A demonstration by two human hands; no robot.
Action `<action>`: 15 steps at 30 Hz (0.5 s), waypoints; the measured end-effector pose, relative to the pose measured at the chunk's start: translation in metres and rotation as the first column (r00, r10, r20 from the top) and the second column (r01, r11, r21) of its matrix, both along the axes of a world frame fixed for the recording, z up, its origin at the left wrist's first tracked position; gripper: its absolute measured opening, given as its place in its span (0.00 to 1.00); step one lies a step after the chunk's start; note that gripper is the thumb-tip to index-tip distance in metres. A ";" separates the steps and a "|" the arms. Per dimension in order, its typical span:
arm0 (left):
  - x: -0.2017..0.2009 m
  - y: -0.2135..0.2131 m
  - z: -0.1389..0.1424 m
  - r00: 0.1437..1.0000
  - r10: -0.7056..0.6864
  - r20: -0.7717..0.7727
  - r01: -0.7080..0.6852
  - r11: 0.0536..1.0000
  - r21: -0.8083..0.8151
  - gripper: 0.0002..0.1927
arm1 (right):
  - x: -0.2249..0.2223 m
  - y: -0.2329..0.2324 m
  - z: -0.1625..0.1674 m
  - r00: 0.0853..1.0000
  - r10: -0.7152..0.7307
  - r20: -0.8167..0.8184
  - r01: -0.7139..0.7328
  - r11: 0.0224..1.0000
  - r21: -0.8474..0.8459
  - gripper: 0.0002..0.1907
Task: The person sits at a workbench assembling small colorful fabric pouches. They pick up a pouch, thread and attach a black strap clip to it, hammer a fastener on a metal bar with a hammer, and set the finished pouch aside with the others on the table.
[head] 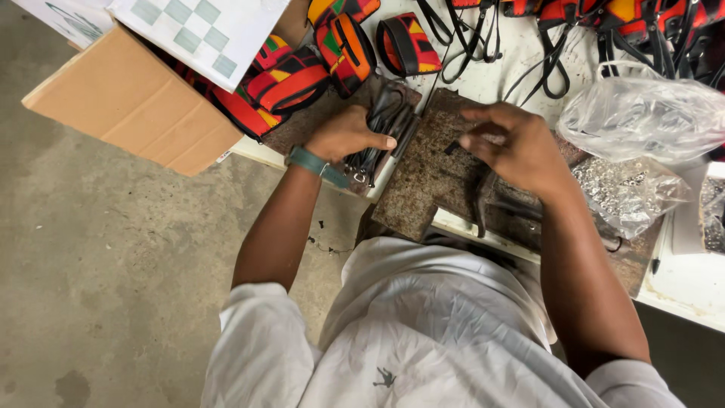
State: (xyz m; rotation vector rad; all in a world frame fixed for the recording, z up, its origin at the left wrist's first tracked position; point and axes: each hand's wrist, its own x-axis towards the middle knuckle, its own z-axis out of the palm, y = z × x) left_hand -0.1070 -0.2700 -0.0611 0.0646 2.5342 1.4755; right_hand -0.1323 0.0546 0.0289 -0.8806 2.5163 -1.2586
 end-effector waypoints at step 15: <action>-0.027 0.025 0.015 0.863 0.260 -0.432 -0.422 0.841 -0.338 0.28 | 0.055 0.118 -0.031 0.969 -0.232 -0.085 0.228 0.972 -0.056 0.15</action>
